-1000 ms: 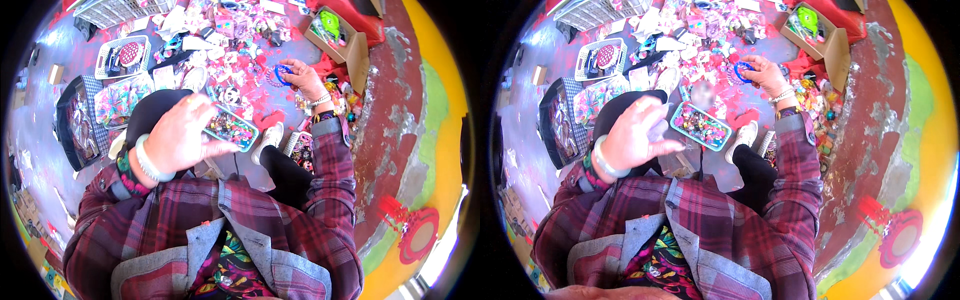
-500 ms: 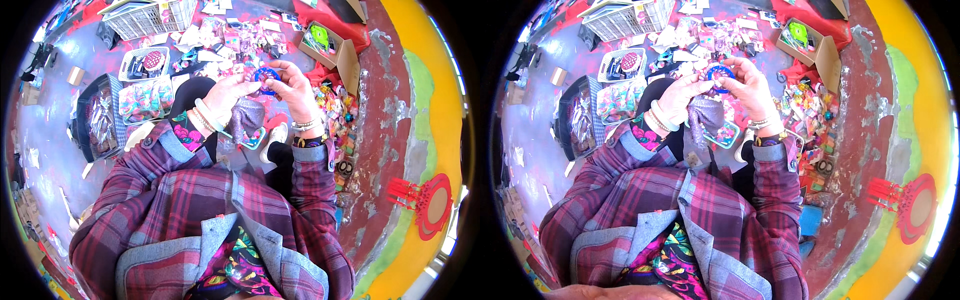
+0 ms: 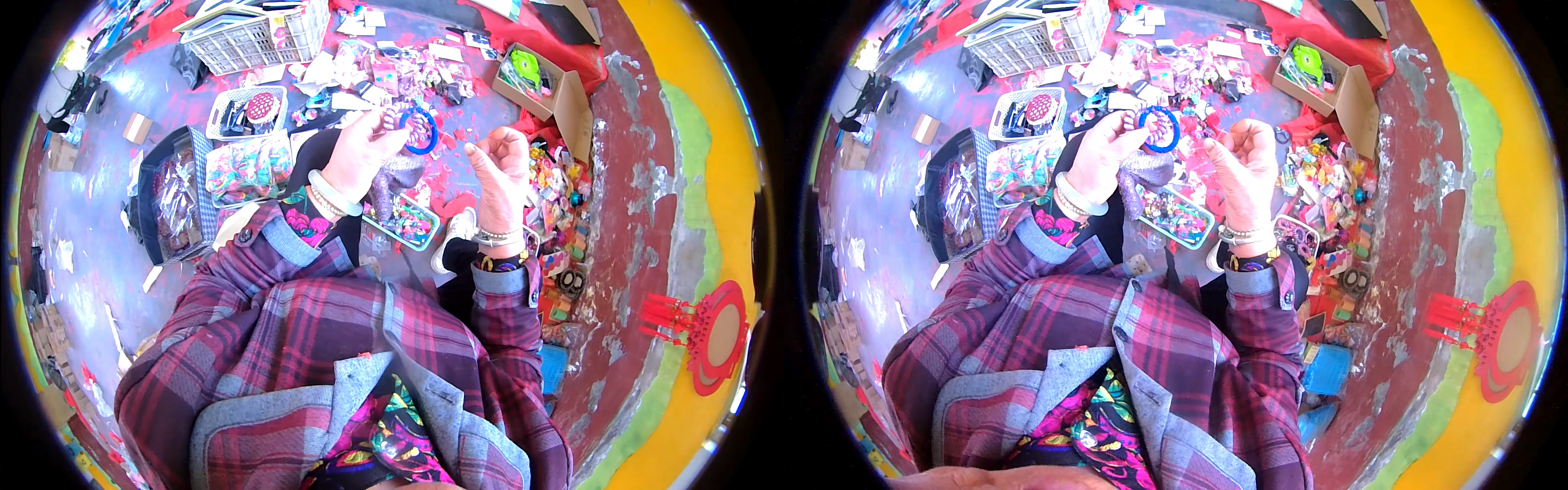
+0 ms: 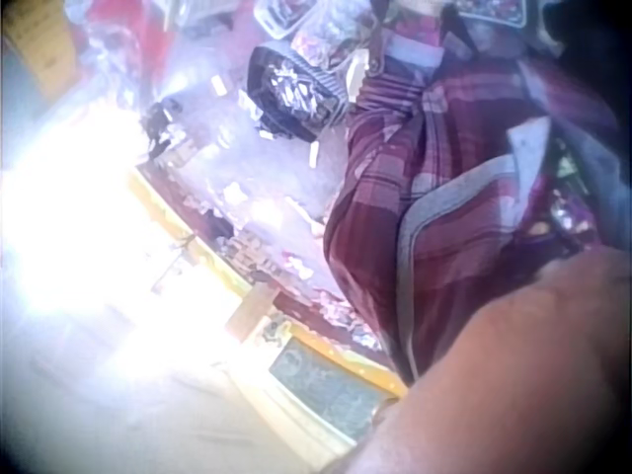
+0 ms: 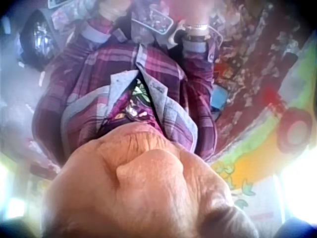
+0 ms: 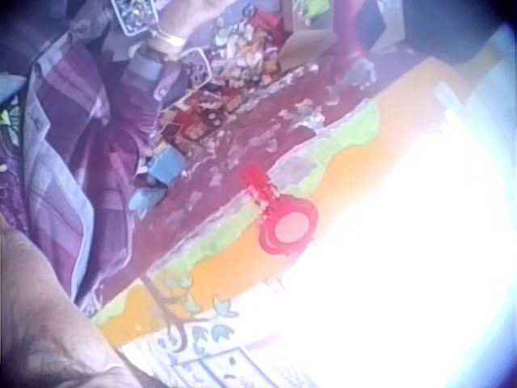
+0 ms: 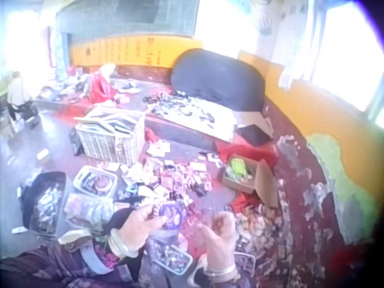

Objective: The person sits on the floor and sorts through a large pile of colorful craft supplies and decorations. They pick up individual items, wipe them with a cloth, and place them into a small plastic container.

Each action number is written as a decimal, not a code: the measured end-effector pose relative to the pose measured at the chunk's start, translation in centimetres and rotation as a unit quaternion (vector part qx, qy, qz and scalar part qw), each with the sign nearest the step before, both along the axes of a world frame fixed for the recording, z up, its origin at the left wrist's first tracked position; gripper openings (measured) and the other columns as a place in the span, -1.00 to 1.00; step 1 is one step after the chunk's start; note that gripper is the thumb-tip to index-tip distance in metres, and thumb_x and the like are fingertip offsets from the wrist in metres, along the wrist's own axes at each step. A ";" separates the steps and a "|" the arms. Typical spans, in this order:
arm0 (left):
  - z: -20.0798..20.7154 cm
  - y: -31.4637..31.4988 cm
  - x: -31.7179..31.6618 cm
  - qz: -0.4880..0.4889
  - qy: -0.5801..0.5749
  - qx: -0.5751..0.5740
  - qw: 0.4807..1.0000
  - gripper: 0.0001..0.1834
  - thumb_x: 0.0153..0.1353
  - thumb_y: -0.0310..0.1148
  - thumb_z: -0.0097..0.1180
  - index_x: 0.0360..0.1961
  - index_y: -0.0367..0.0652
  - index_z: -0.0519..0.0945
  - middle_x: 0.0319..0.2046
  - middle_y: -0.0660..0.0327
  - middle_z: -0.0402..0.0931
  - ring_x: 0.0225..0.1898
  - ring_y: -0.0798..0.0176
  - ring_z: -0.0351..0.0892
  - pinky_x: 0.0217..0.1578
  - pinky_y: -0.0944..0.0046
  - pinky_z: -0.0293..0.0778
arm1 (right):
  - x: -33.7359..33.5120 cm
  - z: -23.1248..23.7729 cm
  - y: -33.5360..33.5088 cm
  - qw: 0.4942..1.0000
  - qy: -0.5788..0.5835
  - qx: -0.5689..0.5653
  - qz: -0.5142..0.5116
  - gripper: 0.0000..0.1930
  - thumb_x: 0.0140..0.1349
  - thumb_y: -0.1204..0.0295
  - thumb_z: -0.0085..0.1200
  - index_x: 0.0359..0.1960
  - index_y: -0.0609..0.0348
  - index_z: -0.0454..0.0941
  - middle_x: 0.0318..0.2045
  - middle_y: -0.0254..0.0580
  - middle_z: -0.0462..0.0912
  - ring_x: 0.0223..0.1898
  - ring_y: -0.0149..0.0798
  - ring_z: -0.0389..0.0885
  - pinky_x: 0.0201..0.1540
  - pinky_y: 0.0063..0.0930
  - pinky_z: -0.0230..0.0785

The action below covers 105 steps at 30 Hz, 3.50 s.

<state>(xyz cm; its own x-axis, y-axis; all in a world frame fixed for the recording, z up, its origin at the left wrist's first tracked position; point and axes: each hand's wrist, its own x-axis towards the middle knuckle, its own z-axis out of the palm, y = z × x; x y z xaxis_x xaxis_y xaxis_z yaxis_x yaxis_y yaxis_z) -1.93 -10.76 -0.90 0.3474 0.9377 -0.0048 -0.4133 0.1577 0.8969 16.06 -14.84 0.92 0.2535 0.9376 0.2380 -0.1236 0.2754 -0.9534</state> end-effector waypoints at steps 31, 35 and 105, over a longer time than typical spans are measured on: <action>0.2 -0.2 1.4 -0.130 -0.053 -0.097 0.985 -0.87 0.08 -0.47 -0.04 -0.32 -0.25 0.42 -0.43 0.27 0.42 -0.37 0.40 0.42 -0.27 0.42 0.33 | 0.2 -1.6 0.7 0.987 0.058 -0.141 0.054 -0.81 0.12 0.49 -0.05 -0.23 0.25 0.47 -0.40 -0.34 0.53 -0.41 -0.52 0.47 -0.34 -0.66 0.33; 0.0 0.4 1.3 -0.092 -0.151 -0.143 0.974 -0.88 0.09 -0.47 -0.04 -0.32 -0.23 0.43 -0.42 0.25 0.43 -0.35 0.33 0.44 -0.23 0.34 0.35 | -0.3 -2.0 0.2 0.980 -0.001 -0.139 0.142 -0.72 0.16 0.32 -0.07 -0.17 0.25 0.42 -0.35 -0.38 0.50 -0.32 -0.53 0.42 -0.29 -0.67 0.28; -2.6 1.7 2.9 -0.101 -0.102 -0.203 0.969 -0.80 0.13 -0.33 -0.03 -0.29 -0.22 0.45 -0.47 0.31 0.43 -0.51 0.49 0.43 -0.56 0.59 0.40 | 1.2 -3.4 2.0 0.960 0.246 -0.126 -0.049 -0.71 0.22 0.29 -0.27 -0.26 0.26 0.40 -0.37 -0.21 0.49 -0.35 -0.34 0.49 -0.29 -0.52 0.35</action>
<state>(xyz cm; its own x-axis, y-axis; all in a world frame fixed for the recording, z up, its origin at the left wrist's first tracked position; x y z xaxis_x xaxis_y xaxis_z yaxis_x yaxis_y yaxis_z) 0.94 -9.06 -3.50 0.5567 0.7851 -0.2715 -0.4982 0.5771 0.6471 17.25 -12.87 -2.45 0.3667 0.9158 -0.1635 -0.5606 0.0773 -0.8245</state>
